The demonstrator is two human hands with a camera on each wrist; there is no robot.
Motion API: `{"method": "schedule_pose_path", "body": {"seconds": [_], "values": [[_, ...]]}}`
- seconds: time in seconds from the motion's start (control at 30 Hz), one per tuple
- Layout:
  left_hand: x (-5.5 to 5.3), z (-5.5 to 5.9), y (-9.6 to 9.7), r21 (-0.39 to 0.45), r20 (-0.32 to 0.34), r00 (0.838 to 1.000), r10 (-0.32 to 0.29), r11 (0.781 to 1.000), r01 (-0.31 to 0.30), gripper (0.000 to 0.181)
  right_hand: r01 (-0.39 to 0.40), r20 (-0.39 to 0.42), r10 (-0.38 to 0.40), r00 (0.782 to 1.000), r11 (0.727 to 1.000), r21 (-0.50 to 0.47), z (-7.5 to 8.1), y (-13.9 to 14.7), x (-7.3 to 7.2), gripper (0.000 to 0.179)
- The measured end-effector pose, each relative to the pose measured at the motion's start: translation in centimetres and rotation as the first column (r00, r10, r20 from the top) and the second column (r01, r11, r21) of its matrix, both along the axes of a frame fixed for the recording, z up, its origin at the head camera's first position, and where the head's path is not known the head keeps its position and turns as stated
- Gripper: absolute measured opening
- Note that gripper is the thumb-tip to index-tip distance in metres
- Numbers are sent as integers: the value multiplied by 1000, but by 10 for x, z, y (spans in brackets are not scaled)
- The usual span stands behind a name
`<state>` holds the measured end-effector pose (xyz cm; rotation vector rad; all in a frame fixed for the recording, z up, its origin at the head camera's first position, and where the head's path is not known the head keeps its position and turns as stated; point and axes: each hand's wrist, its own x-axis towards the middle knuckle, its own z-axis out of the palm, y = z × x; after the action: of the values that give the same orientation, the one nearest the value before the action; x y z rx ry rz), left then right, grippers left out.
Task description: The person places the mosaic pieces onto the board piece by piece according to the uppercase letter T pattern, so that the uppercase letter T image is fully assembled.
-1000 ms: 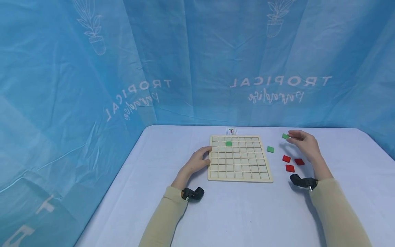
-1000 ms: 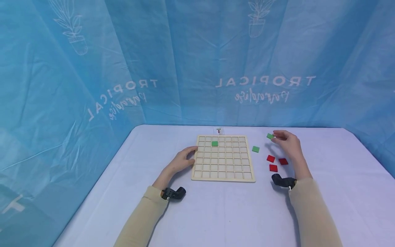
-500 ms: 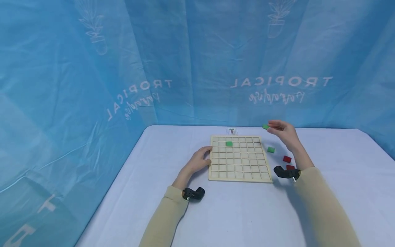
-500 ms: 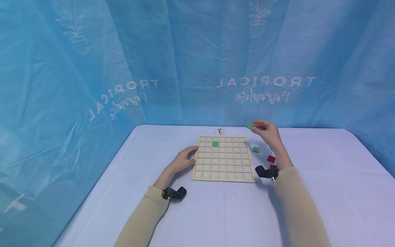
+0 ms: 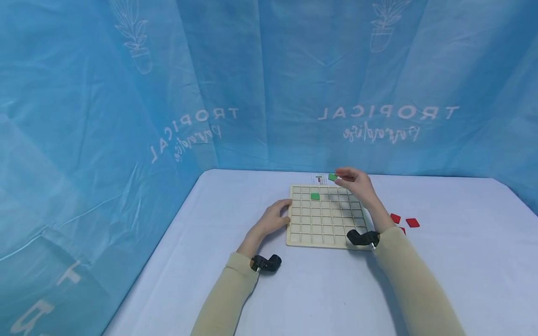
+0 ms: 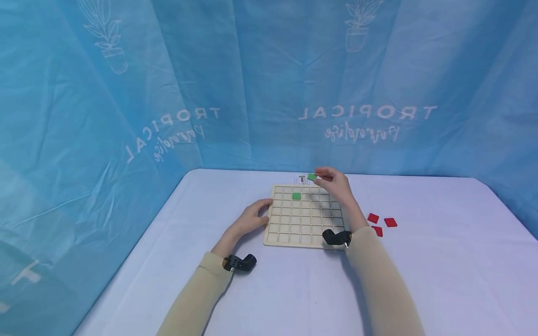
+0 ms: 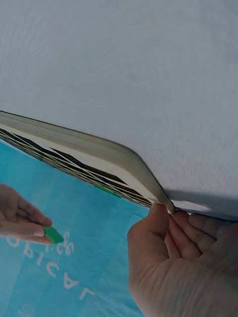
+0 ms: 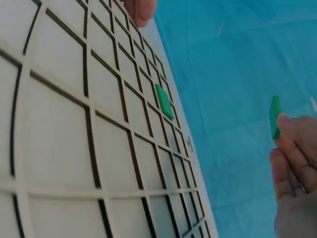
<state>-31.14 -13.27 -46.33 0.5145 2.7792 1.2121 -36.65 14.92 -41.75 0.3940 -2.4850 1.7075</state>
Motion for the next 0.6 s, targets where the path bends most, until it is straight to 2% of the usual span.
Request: {"method": "schedule_pose_path", "body": {"seconds": [0.23, 0.4, 0.6], "values": [[-1, -1, -1, 10, -16, 1000, -12, 1000, 12, 61, -29, 13, 29, 999, 999, -23, -7, -11, -3, 42], [-1, 0, -2, 3, -2, 1000, 3, 1000, -3, 61, -46, 35, 46, 998, 999, -18, -22, -16, -7, 41], [-1, -1, -1, 3, 0, 1000, -5, 1000, 5, 61, -10, 72, 6, 997, 999, 51, -42, -19, -9, 40]]}}
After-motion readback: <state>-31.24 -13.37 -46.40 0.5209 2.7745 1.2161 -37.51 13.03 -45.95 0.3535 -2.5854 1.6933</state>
